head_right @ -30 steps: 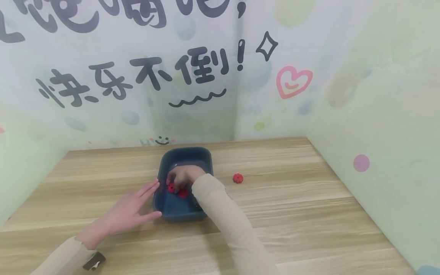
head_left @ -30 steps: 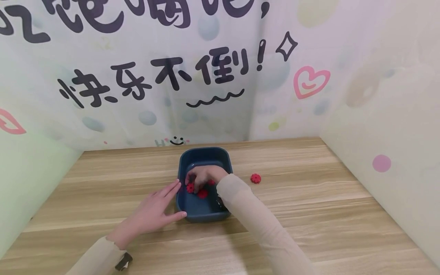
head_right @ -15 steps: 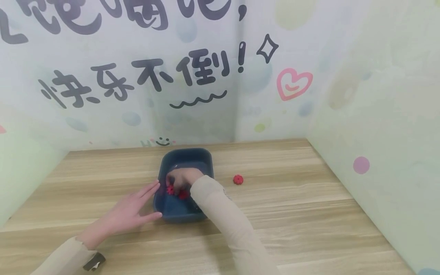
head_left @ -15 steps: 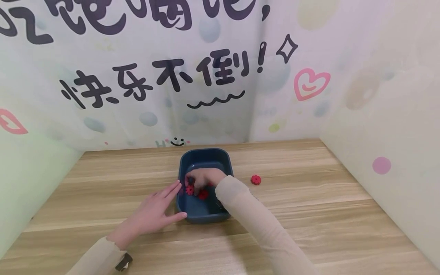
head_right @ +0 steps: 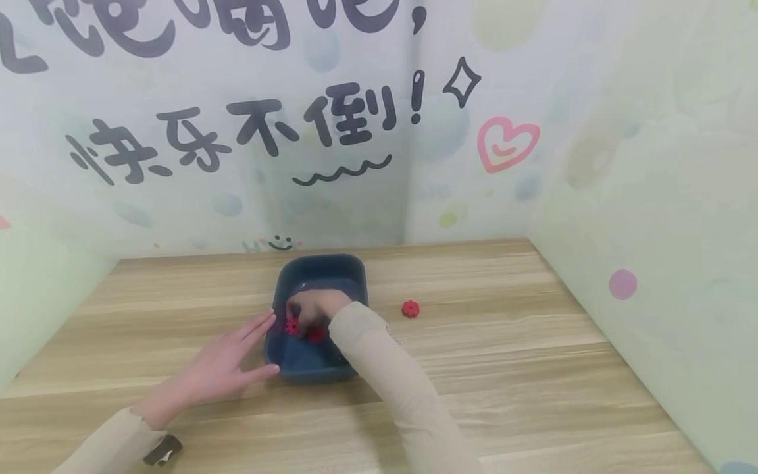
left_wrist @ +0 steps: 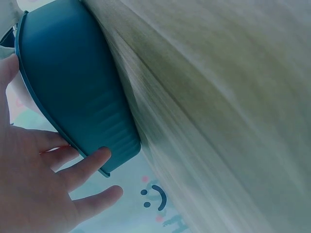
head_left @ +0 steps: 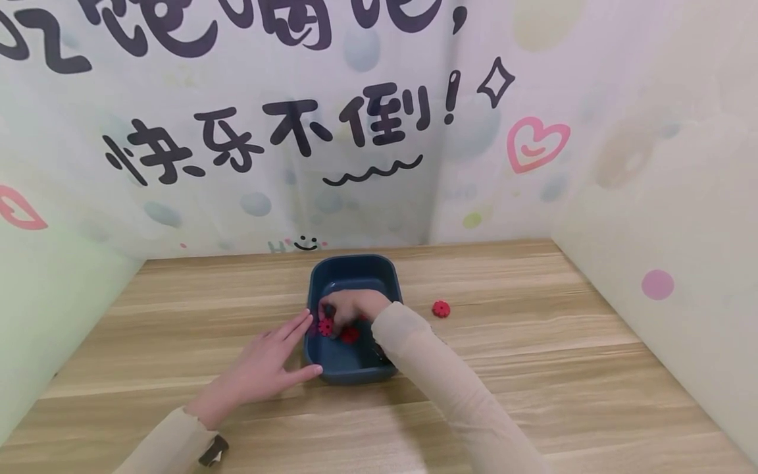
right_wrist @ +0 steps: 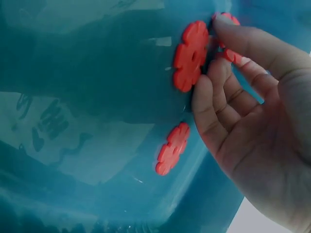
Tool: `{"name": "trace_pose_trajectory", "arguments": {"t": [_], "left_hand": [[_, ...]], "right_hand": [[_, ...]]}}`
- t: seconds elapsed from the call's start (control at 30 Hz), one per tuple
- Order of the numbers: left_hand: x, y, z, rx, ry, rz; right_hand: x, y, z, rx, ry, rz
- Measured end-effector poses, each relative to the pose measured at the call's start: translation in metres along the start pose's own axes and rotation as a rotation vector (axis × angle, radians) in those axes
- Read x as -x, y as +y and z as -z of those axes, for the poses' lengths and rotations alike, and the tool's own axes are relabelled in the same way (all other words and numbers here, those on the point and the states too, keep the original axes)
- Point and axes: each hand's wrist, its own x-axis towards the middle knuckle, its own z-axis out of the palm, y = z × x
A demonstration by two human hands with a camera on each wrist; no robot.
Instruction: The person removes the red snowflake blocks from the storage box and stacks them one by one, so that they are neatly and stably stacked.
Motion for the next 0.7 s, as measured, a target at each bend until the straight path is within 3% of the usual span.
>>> {"name": "trace_pose_trajectory", "arguments": {"t": [0.7], "left_hand": [[0.0002, -0.0003, 0.0006, 0.004, -0.004, -0.003]], "right_hand": [[0.0013, -0.0003, 0.0021, 0.086, -0.006, 0.062]]}}
